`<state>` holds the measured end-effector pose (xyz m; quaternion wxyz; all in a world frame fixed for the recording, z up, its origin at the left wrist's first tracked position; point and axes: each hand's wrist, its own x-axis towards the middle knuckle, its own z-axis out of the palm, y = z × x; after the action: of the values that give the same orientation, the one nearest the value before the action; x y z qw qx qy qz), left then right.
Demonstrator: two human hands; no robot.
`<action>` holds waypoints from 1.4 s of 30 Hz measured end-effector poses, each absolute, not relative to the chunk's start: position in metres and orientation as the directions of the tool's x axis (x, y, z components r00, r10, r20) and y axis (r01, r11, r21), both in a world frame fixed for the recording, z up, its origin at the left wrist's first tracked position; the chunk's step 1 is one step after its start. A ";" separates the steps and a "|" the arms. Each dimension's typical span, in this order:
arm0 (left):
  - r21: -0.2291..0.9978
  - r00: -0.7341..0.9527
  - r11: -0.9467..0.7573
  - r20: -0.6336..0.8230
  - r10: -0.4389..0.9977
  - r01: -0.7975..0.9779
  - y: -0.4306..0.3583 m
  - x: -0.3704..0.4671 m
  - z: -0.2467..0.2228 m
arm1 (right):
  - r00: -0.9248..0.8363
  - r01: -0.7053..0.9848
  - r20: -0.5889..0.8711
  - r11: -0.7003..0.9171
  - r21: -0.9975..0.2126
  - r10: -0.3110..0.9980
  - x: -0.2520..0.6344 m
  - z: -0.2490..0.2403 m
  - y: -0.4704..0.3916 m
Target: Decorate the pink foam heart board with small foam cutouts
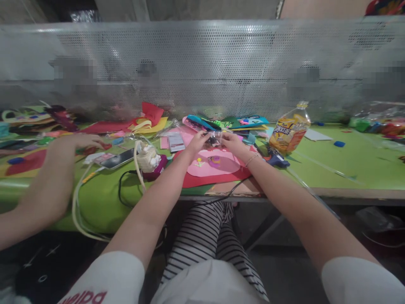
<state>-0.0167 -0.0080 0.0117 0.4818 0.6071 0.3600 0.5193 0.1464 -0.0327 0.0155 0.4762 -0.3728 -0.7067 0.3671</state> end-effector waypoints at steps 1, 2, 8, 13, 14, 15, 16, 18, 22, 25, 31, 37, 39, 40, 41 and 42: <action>0.963 0.211 -0.255 0.267 0.940 -0.084 -0.009 -0.017 0.013 | -0.274 0.178 0.408 0.463 -0.869 0.871 0.147 0.016 -0.033; 0.969 0.231 -0.224 0.243 0.942 -0.104 -0.010 -0.017 0.014 | -0.287 0.181 0.415 0.474 -0.862 0.863 0.148 0.016 -0.033; 0.974 0.347 -0.198 0.225 0.910 -0.114 -0.005 -0.018 0.011 | -0.323 0.319 0.456 0.549 -0.773 0.830 0.146 0.012 -0.031; 0.973 0.354 -0.199 0.227 0.907 -0.113 -0.005 -0.016 0.010 | -0.312 0.401 0.525 0.611 -0.682 0.792 0.143 0.014 -0.036; 0.974 0.362 -0.191 0.223 0.905 -0.124 -0.007 -0.016 0.011 | -0.307 0.406 0.544 0.625 -0.667 0.781 0.143 0.014 -0.037; 0.974 0.372 -0.180 0.220 0.902 -0.140 -0.010 -0.015 0.012 | -0.304 0.416 0.565 0.641 -0.646 0.767 0.143 0.015 -0.037; 0.974 0.386 -0.167 0.215 0.897 -0.155 -0.012 -0.015 0.012 | -0.302 0.433 0.588 0.657 -0.617 0.751 0.143 0.015 -0.037; 0.975 0.414 -0.145 0.203 0.887 -0.167 -0.015 -0.014 0.013 | -0.303 0.485 0.631 0.685 -0.543 0.714 0.144 0.016 -0.036; 0.978 0.431 -0.155 0.201 0.880 -0.138 -0.015 -0.013 0.011 | -0.313 0.530 0.655 0.699 -0.480 0.687 0.145 0.014 -0.034; 0.972 0.415 -0.177 0.227 0.881 -0.154 -0.014 -0.013 0.013 | -0.281 0.455 0.630 0.678 -0.577 0.724 0.143 0.013 -0.034; 0.951 0.364 -0.195 0.274 0.890 -0.239 -0.018 -0.014 0.018 | -0.145 0.376 0.656 0.655 -0.656 0.741 0.137 0.015 -0.040; 0.957 0.356 -0.193 0.262 0.897 -0.218 -0.018 -0.016 0.018 | -0.118 0.505 0.736 0.678 -0.534 0.667 0.137 0.014 -0.039; 0.963 0.368 -0.192 0.251 0.895 -0.190 -0.016 -0.017 0.016 | -0.180 0.556 0.743 0.690 -0.464 0.644 0.138 0.012 -0.037; 0.967 0.379 -0.192 0.243 0.893 -0.166 -0.015 -0.018 0.016 | -0.211 0.573 0.733 0.689 -0.443 0.647 0.139 0.011 -0.036; 0.972 0.396 -0.191 0.229 0.889 -0.134 -0.013 -0.018 0.015 | -0.238 0.585 0.715 0.685 -0.434 0.657 0.141 0.010 -0.035; 0.977 0.412 -0.190 0.213 0.886 -0.099 -0.012 -0.019 0.014 | -0.260 0.591 0.695 0.680 -0.435 0.670 0.142 0.009 -0.034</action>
<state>-0.0189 -0.0122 0.0143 0.5549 0.6310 0.3119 0.4434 0.1421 -0.0336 0.0087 0.4603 -0.3979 -0.7924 0.0430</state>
